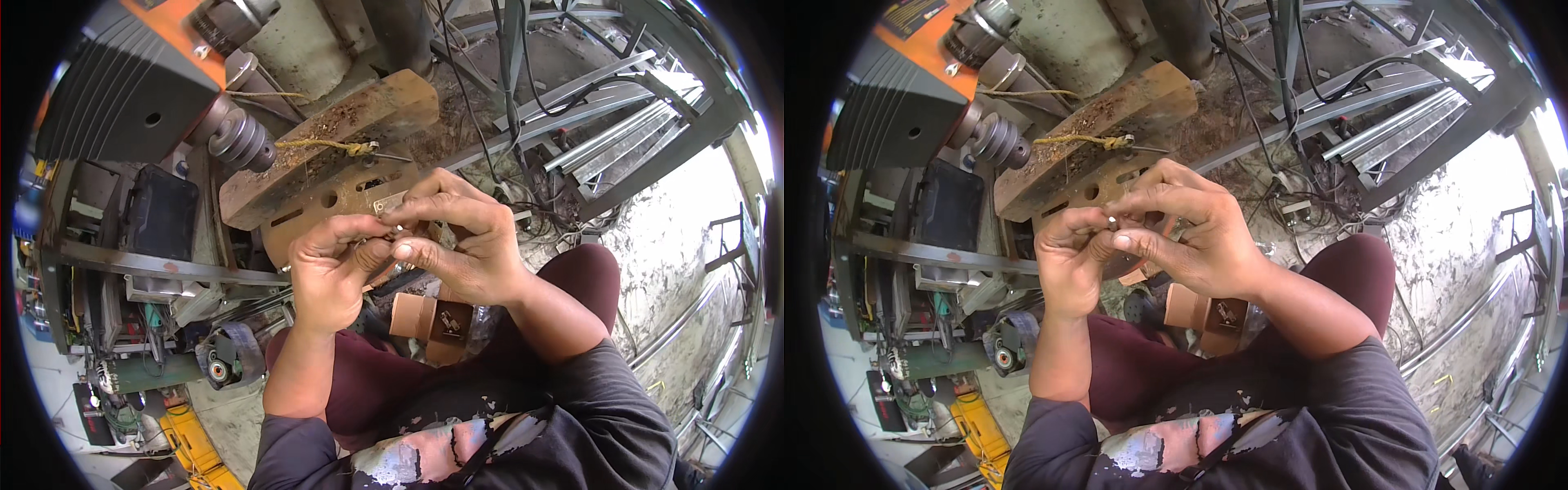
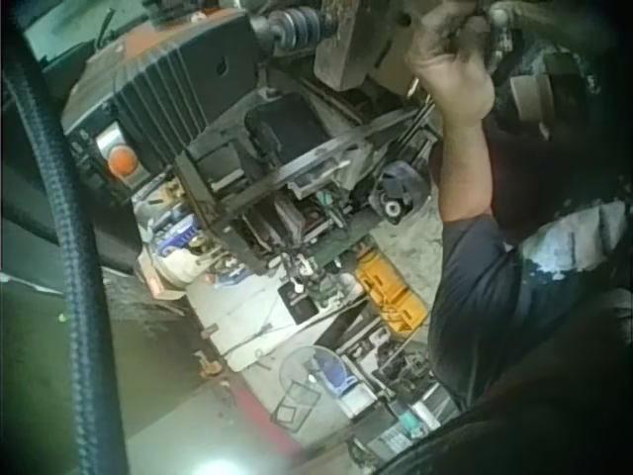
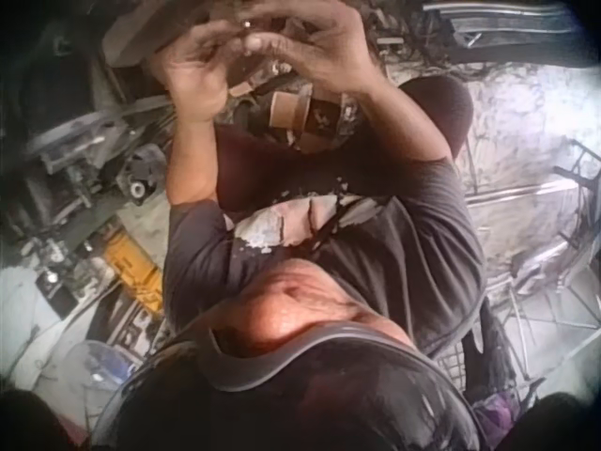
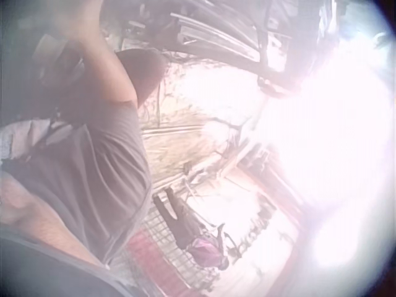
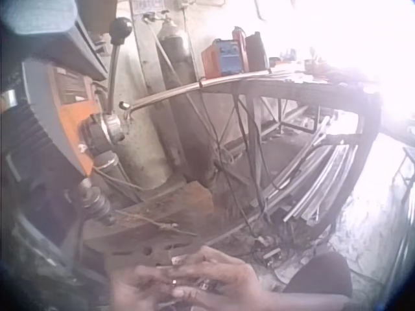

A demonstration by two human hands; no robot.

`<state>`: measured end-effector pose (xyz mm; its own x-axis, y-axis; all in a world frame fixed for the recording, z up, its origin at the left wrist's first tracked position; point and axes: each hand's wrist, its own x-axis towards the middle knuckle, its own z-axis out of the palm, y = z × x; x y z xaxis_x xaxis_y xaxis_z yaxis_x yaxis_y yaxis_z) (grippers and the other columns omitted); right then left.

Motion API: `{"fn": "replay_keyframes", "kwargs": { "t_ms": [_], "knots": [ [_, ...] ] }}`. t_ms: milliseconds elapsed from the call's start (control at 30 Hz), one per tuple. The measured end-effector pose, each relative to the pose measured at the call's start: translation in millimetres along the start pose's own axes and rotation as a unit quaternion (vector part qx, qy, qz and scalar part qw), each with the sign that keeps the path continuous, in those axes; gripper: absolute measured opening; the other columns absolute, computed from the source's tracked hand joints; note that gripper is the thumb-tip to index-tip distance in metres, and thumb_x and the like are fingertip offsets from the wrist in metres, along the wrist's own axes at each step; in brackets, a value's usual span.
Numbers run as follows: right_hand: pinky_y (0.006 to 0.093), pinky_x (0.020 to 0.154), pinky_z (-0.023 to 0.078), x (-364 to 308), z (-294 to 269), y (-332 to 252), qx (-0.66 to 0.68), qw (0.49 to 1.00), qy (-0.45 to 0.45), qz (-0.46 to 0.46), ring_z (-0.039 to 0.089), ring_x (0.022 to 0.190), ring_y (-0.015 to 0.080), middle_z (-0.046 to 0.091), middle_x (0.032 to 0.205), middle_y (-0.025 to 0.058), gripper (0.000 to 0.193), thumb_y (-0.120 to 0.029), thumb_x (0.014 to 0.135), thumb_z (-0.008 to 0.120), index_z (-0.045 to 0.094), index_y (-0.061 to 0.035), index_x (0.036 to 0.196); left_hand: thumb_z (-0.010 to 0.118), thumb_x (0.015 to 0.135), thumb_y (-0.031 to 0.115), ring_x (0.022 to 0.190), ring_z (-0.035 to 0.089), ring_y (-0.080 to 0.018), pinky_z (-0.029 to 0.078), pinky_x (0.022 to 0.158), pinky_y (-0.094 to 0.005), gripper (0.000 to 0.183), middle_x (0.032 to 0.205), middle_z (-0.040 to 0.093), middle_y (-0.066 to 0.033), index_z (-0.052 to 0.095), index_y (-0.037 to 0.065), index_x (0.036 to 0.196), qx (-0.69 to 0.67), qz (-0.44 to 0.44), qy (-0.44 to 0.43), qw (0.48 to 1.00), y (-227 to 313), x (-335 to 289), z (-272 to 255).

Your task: Drill holes in small metal components using a drill press and refine them with an angle grinder.

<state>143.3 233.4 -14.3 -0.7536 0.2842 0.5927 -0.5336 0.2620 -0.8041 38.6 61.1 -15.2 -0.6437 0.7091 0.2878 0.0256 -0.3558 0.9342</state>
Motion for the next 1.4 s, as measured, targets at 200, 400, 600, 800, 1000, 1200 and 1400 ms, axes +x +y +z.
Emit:
{"fn": "replay_keyframes", "kwargs": {
  "t_ms": [200, 400, 600, 800, 1000, 1200, 1400],
  "knots": [
    [0.0277, 0.077, 0.050, -6, -17, 5, 0.008, 1.000, 0.014, 0.012, 0.062, 0.089, 0.0153, 0.065, 0.096, 0.0051, 0.026, -0.004, 0.082, 0.086, 0.080, -0.0037, 0.107, 0.075, 0.093, -0.006, 0.073, 0.061, -0.0044, 0.047, 0.057, -0.0196, 0.019, 0.098, 0.074, -0.0052, 0.071, -0.001, 0.111, 0.025, -0.009, 0.022, 0.999, -16, 6, 18],
    [0.0277, 0.076, 0.050, -9, -26, 11, 0.038, 0.998, 0.036, 0.020, 0.061, 0.089, 0.0142, 0.064, 0.096, 0.0046, 0.026, -0.001, 0.081, 0.086, 0.081, -0.0046, 0.107, 0.077, 0.092, -0.005, 0.072, 0.060, -0.0035, 0.045, 0.055, -0.0188, 0.017, 0.095, 0.073, -0.0037, 0.072, 0.000, 0.108, 0.074, 0.006, 0.011, 0.997, -19, 14, 27],
    [0.0277, 0.077, 0.050, -10, -33, 11, 0.038, 0.998, 0.047, 0.025, 0.061, 0.090, 0.0139, 0.064, 0.097, 0.0044, 0.027, 0.000, 0.081, 0.085, 0.081, -0.0048, 0.107, 0.080, 0.090, -0.003, 0.074, 0.063, -0.0051, 0.049, 0.060, -0.0197, 0.018, 0.095, 0.074, -0.0037, 0.072, 0.000, 0.106, 0.081, 0.027, 0.018, 0.996, -28, 21, 30],
    [0.0280, 0.078, 0.052, -11, -38, 13, 0.029, 0.998, 0.050, 0.012, 0.063, 0.091, 0.0149, 0.066, 0.097, 0.0062, 0.024, 0.000, 0.082, 0.084, 0.080, -0.0035, 0.106, 0.081, 0.088, -0.004, 0.088, 0.071, -0.0105, 0.057, 0.081, -0.0244, 0.021, 0.100, 0.077, -0.0077, 0.073, -0.001, 0.106, 0.085, 0.031, 0.016, 0.996, -27, 22, 36],
    [0.0291, 0.081, 0.056, -13, -39, 16, 0.032, 0.998, 0.046, 0.015, 0.067, 0.094, 0.0163, 0.070, 0.100, 0.0098, 0.020, -0.001, 0.087, 0.082, 0.078, -0.0007, 0.106, 0.081, 0.088, -0.004, 0.089, 0.072, -0.0113, 0.059, 0.082, -0.0255, 0.020, 0.099, 0.077, -0.0086, 0.072, -0.002, 0.106, 0.080, 0.027, -0.005, 0.996, -18, 23, 42],
    [0.0289, 0.081, 0.056, -13, -37, 13, 0.050, 0.997, 0.041, 0.036, 0.068, 0.095, 0.0166, 0.071, 0.100, 0.0105, 0.017, -0.003, 0.090, 0.080, 0.077, -0.0001, 0.106, 0.081, 0.088, -0.004, 0.088, 0.073, -0.0117, 0.059, 0.082, -0.0257, 0.019, 0.097, 0.078, -0.0086, 0.072, -0.002, 0.105, 0.106, 0.003, -0.004, 0.994, -12, 21, 43],
    [0.0262, 0.073, 0.051, -15, -35, 13, 0.062, 0.996, 0.048, 0.038, 0.064, 0.089, 0.0114, 0.069, 0.097, 0.0050, 0.023, -0.005, 0.090, 0.080, 0.073, 0.0008, 0.111, 0.082, 0.087, -0.004, 0.089, 0.074, -0.0124, 0.059, 0.083, -0.0263, 0.020, 0.097, 0.078, -0.0094, 0.072, -0.002, 0.105, 0.128, 0.001, -0.015, 0.992, -6, 19, 44]
  ]
}}
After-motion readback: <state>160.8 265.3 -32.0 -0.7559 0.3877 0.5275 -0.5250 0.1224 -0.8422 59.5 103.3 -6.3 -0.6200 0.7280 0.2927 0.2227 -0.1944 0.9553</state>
